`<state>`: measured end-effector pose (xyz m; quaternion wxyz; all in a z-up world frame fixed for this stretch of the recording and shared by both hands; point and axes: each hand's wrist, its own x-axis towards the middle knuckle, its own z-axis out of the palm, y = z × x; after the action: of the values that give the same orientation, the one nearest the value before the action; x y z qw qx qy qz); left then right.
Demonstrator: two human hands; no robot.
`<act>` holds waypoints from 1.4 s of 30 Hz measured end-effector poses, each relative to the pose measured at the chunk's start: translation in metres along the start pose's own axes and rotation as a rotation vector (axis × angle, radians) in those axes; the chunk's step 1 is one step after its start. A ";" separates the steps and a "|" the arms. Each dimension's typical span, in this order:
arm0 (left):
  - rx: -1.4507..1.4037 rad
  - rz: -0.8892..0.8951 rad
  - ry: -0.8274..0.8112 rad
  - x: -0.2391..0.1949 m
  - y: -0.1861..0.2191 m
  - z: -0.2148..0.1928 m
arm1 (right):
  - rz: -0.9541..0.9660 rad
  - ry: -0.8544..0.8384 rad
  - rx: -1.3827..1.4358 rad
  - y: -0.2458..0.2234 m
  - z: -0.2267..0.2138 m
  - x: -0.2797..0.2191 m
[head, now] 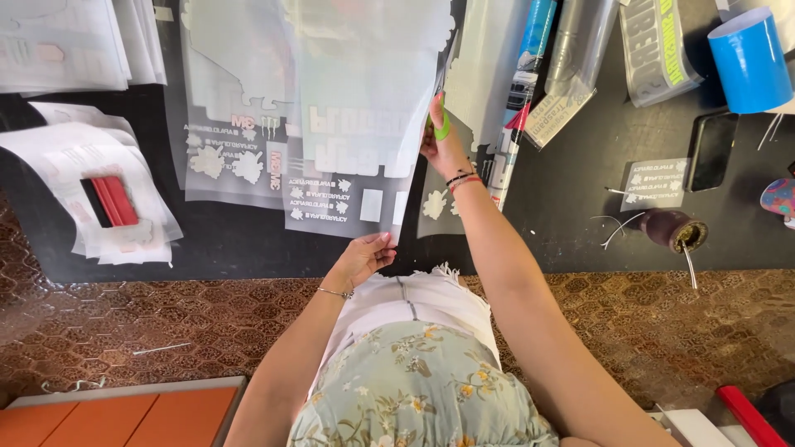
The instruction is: Cutting printed vinyl sheets into individual decals using scissors on a production table.
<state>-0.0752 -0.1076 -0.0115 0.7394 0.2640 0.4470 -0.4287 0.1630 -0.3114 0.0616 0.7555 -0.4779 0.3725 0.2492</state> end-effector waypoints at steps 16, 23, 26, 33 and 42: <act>0.040 0.021 -0.013 -0.020 0.009 0.013 | 0.073 -0.038 -0.141 -0.049 -0.029 0.042; 0.079 -0.009 -0.050 -0.018 0.010 0.006 | 0.101 -0.155 -0.307 -0.086 -0.051 0.060; 0.133 -0.027 -0.074 -0.016 0.012 -0.001 | 0.038 -0.207 -0.567 -0.102 -0.066 0.076; 0.222 -0.031 -0.051 -0.023 0.019 -0.004 | 0.038 -0.189 -0.657 -0.144 -0.041 0.095; 0.999 0.498 0.428 -0.021 -0.009 -0.008 | -0.282 -0.155 -0.453 -0.217 0.021 0.157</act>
<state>-0.0914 -0.0975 0.0038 0.4976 0.7572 0.2548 -0.3379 0.4227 -0.3797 0.0573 0.6828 -0.6612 0.1784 0.2544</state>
